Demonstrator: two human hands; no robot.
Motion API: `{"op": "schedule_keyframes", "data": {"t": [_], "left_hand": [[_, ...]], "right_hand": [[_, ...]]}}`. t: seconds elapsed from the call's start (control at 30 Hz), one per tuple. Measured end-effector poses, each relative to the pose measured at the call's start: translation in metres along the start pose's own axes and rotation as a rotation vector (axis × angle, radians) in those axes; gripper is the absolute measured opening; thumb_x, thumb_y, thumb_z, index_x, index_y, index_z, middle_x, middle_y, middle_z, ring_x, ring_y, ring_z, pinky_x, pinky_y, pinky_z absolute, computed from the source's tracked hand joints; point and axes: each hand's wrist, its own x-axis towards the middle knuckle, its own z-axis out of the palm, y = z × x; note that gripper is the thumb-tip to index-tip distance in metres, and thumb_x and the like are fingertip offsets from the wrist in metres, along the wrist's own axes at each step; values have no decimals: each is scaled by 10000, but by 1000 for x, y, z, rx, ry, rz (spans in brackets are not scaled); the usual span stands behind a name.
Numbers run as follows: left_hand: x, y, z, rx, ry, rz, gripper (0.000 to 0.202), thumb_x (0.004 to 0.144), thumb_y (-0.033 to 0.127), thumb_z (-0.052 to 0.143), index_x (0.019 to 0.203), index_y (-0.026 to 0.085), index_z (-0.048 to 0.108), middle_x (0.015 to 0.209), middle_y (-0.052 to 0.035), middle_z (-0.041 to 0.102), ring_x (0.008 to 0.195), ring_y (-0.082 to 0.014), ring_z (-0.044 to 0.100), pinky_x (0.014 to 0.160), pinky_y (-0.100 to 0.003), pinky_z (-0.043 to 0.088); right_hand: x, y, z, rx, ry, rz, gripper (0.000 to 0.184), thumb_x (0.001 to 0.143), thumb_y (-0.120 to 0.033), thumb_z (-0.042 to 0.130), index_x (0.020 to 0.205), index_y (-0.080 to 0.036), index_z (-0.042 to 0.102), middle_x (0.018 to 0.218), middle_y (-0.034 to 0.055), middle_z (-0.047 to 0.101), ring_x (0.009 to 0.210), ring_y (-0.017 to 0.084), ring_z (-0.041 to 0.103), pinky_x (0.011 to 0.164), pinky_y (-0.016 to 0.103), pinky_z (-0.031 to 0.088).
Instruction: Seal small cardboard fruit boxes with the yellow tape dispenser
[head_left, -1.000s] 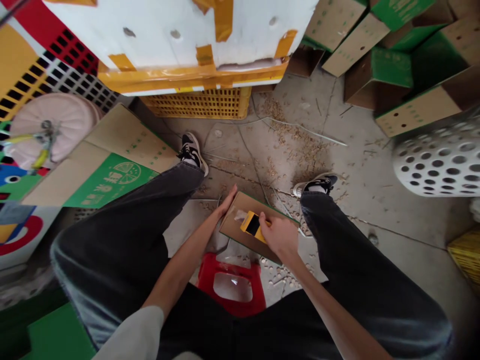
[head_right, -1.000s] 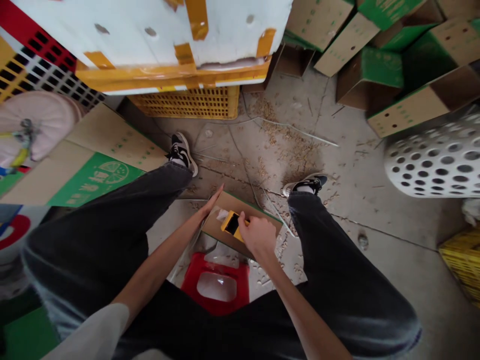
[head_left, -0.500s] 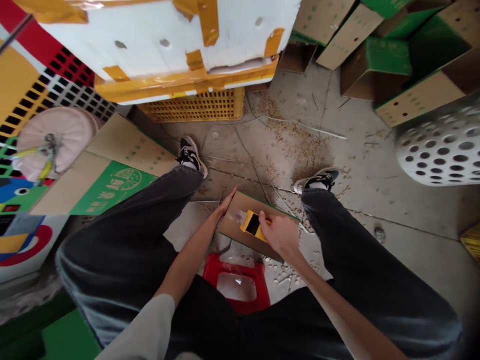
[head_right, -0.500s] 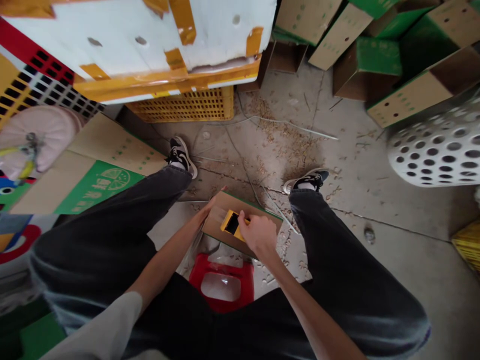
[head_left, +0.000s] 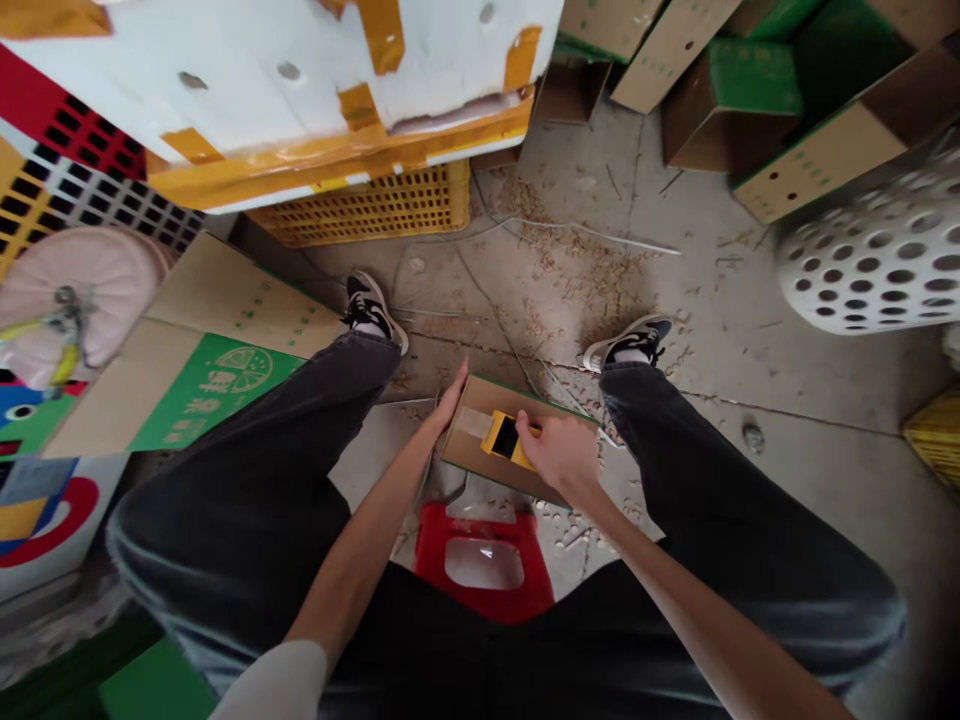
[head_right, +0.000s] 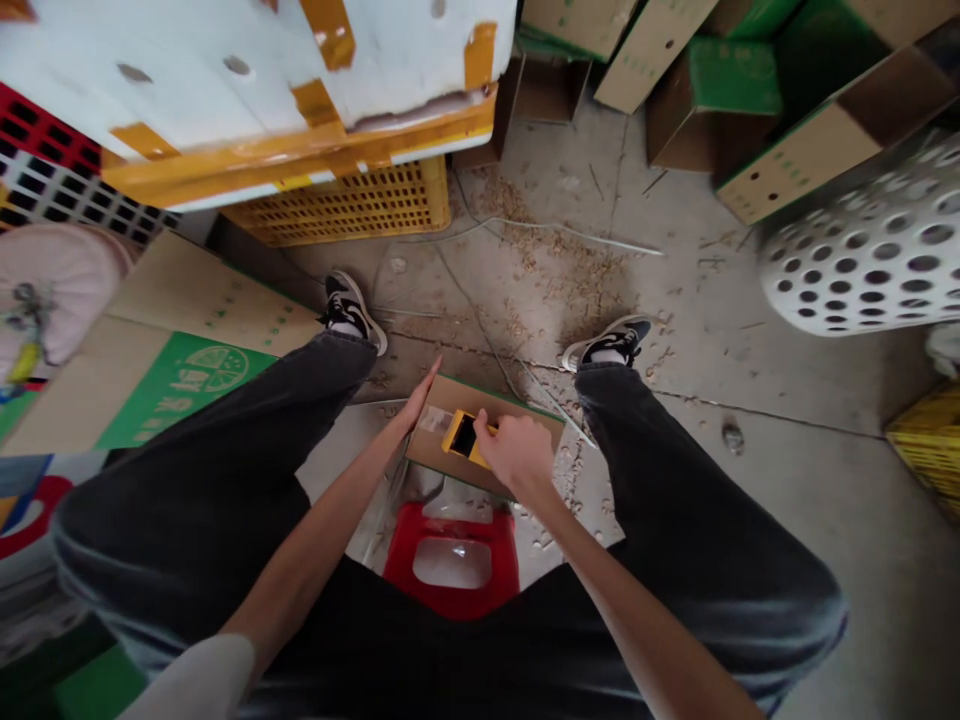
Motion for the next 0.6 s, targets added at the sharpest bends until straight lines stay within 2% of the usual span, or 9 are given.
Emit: {"op": "schedule_keyframes", "data": {"t": [0.1,0.2,0.27,0.37,0.43,0.5,0.6], "left_hand": [[-6,12,2,146,82,115,698,1072,670,301,1559,225,528,1645,-80,506,1564,-267,418,1301,-454,328],[-15,23,5,351,201,242,651,1097,578,288,1572,186,495,1689,-129,432,1605,-252,337,1339,-459,226],[-25,30,9,545,329,345,644,1107,542,276,1563,138,485,1646,-192,464,1580,-280,374,1324,-468,252],[-39,39,23,926,523,503,593,1126,451,241,1528,92,488,1517,-248,544,1456,-331,508,1219,-482,395],[-45,44,34,1115,545,539,530,1129,390,265,1477,86,524,1460,-250,572,1374,-348,559,1148,-480,445],[-47,47,44,1254,492,536,467,1128,337,280,1367,95,600,1380,-240,617,1273,-342,606,1079,-467,473],[-47,49,51,1349,408,487,462,1130,288,251,1144,123,682,1191,-208,684,1123,-322,640,989,-440,487]], "right_hand": [[-1,-2,-1,2,19,-6,665,1061,-557,308,947,-203,860,909,174,798,886,336,774,742,388,522],[-3,-3,0,11,39,-17,665,1061,-556,309,939,-197,856,916,177,797,903,340,773,752,393,528],[-3,-3,1,18,53,-16,662,1061,-547,315,941,-180,852,922,186,795,906,342,773,757,396,533],[-4,-3,2,32,67,-14,648,1058,-535,331,950,-157,847,921,202,791,901,345,774,754,395,537],[-3,-2,1,46,70,-25,650,1058,-537,334,946,-145,841,910,210,787,898,344,775,748,387,536],[-3,-1,-1,62,71,-53,667,1060,-551,327,945,-132,833,905,218,784,902,340,776,748,378,533],[-4,0,-6,83,73,-110,694,1059,-595,314,995,-112,809,927,231,779,928,350,774,752,380,530]]}}
